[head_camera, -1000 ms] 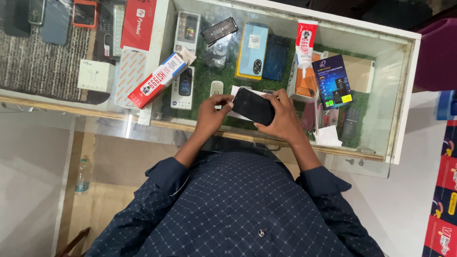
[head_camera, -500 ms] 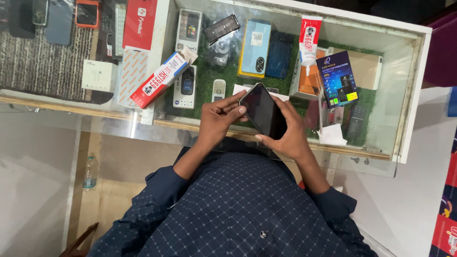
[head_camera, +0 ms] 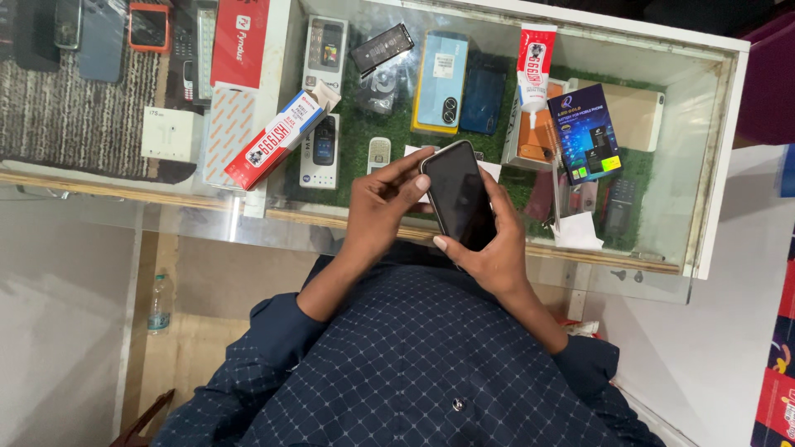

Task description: The person reassembles a disassembled smartphone on a glass display counter. They wipe the back cover with a tissue, place it onto the phone chassis, and press the edges to secure it. The person then powers on the device and navigates the touchscreen to verify functionality.

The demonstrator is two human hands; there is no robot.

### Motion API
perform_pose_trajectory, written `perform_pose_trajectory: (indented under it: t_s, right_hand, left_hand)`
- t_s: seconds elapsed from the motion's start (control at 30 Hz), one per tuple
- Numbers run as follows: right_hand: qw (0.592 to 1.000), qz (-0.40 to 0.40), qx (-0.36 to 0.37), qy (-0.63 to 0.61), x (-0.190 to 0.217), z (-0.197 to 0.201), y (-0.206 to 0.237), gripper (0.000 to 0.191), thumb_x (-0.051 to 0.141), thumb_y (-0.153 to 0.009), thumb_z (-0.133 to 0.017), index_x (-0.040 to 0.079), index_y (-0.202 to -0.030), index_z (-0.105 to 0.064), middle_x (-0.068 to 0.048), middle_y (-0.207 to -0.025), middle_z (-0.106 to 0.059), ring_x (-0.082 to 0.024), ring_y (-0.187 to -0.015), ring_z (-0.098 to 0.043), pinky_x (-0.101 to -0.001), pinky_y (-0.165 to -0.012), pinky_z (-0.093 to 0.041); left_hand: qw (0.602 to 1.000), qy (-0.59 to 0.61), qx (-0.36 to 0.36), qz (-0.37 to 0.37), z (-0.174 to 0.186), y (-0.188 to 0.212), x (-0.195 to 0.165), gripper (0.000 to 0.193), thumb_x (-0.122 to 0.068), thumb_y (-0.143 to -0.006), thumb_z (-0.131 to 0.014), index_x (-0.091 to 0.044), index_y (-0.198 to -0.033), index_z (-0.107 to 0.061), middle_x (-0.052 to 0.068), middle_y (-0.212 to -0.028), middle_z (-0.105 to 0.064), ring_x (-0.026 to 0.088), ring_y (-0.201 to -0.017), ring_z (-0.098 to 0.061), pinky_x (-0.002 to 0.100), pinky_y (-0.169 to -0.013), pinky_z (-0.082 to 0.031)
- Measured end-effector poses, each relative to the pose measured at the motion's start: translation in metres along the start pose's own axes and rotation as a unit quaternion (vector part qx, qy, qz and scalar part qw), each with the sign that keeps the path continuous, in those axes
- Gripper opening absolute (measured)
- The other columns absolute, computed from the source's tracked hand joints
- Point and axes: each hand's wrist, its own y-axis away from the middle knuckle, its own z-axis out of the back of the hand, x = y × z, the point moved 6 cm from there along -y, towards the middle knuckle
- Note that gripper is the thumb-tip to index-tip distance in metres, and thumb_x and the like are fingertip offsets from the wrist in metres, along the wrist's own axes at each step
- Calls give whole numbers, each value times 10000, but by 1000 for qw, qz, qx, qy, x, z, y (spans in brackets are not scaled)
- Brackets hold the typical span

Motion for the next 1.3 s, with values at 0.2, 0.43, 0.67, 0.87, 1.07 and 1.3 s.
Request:
perform_pose_trajectory:
  t_s: [0.2,0.43,0.67,0.87,1.07,1.3]
  right_hand:
    - [1000,-12,8,-28,3,-3,-1,991,255,-766,-887,-19,-1569,-376,-196,-1486,-547,-286,-1360,-593,-402,-1123,-512]
    - [995,27,-35,89,18,-5,-8,1059,302,-730,-933,2,-1562,-350,-209,-1417,-561,-307,-1240,-639,-414,-1026,-549]
    - [989,51,-24,138,36,-6,-4,1069,348,-744,-926,17,-1561,-320,-190,-1302,-514,-322,-1194,-608,-434,-967,-534]
    - [996,73,14,53,45,8,3,918,270,-813,-875,-1,-1553,-404,-173,-1392,-516,-304,-1303,-584,-416,-1087,-505]
    - [986,-27,11,-164,24,23,5,532,156,-976,-740,4,-1457,-567,-156,-1477,-551,-225,-1308,-602,-345,-1108,-512]
    - [987,113,-63,98,52,42,3,183,35,-929,-752,14,-1111,-749,-107,-1183,-734,-222,-1135,-706,-311,-996,-547]
  left_hand:
    - [974,203,98,37,-31,2,6,633,-475,-1106,-362,-117,-1627,-345,116,-1513,-522,203,-1340,-575,412,-1138,-507]
    - [932,334,134,30,-54,-4,-1,754,-581,-1121,-169,-47,-1640,-287,171,-1578,-469,295,-1359,-547,462,-1188,-453]
    - [939,327,109,15,-52,-4,-7,806,-605,-1114,-185,-15,-1653,-283,195,-1536,-519,292,-1413,-532,447,-1226,-441]
    - [918,388,77,0,-43,-12,-10,775,-619,-1110,-247,-94,-1681,-264,205,-1471,-555,314,-1370,-564,481,-1185,-470]
    - [884,461,68,12,-39,-22,-7,671,-610,-1112,-276,-213,-1652,-302,182,-1423,-579,309,-1295,-597,616,-1075,-529]
    - [896,442,22,34,-41,-32,-2,642,-637,-1074,-317,-256,-1587,-369,148,-1346,-580,285,-1214,-605,637,-1031,-543]
